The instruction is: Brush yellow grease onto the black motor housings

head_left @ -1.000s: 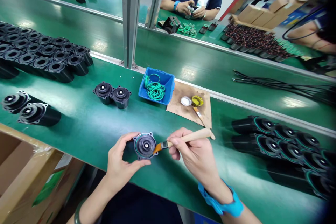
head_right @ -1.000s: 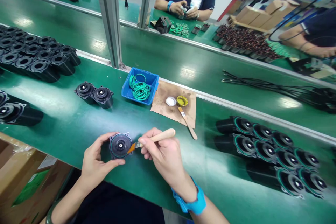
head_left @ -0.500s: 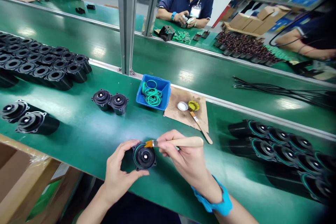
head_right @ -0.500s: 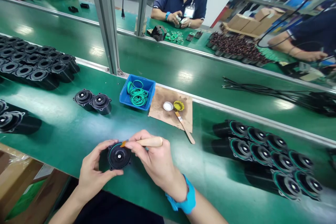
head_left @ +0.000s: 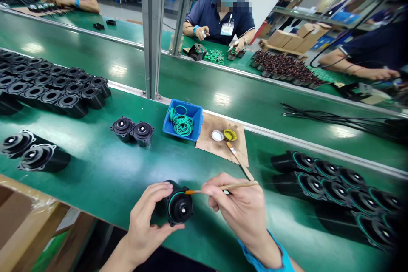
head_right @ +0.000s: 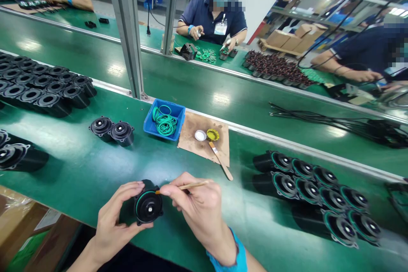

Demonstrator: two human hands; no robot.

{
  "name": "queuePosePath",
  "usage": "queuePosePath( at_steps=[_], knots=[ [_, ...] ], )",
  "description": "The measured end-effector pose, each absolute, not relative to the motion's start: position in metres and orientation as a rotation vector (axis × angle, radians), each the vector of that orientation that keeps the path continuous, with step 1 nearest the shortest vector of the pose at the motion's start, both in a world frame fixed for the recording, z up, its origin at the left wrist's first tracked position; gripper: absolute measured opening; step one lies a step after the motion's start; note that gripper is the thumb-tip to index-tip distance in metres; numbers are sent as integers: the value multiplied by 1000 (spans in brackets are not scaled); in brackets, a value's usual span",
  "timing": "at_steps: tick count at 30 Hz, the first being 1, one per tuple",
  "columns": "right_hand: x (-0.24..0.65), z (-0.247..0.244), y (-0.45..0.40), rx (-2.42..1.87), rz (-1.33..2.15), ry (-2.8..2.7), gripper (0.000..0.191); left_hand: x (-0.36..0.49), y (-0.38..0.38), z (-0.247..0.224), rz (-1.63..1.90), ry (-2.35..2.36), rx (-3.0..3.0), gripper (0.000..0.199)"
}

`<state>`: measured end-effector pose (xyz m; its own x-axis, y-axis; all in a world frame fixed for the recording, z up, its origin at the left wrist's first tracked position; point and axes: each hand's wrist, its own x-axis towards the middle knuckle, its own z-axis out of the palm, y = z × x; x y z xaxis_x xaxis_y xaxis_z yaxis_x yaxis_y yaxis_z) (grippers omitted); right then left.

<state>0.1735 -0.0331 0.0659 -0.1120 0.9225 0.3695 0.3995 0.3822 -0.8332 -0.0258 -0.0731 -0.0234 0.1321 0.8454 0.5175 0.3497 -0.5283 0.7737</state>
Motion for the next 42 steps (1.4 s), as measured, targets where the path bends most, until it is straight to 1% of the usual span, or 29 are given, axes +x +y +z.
queuePosePath(
  at_steps=[6,13,15,19,25,30,36,38,42],
  knots=[
    [169,69,-33,-1195,636,-1771,57,-23,-73,-19,1386,1111,1994,49],
    [167,71,-32,-1151,490,-1910,58,-13,-72,-21,1379,1068,2038,51],
    [167,73,-33,-1134,438,-1966,56,-10,-71,-20,1372,1078,2043,51],
    [168,75,-37,-1070,355,-2062,45,-7,-69,-18,1364,1107,2085,51],
    [171,72,-48,-974,272,-2169,39,-1,-62,-9,1322,1189,2089,45],
    [173,68,-54,-877,217,-2268,45,-1,-57,-3,1326,1210,2123,38],
    [181,61,-57,-686,235,-2437,54,-6,-53,-2,1290,1277,2174,53],
    [184,60,-58,-666,243,-2475,56,-7,-53,-2,1297,1313,2181,53],
    [189,58,-57,-662,241,-2497,52,-9,-54,-2,1281,1356,2130,52]
  ],
)
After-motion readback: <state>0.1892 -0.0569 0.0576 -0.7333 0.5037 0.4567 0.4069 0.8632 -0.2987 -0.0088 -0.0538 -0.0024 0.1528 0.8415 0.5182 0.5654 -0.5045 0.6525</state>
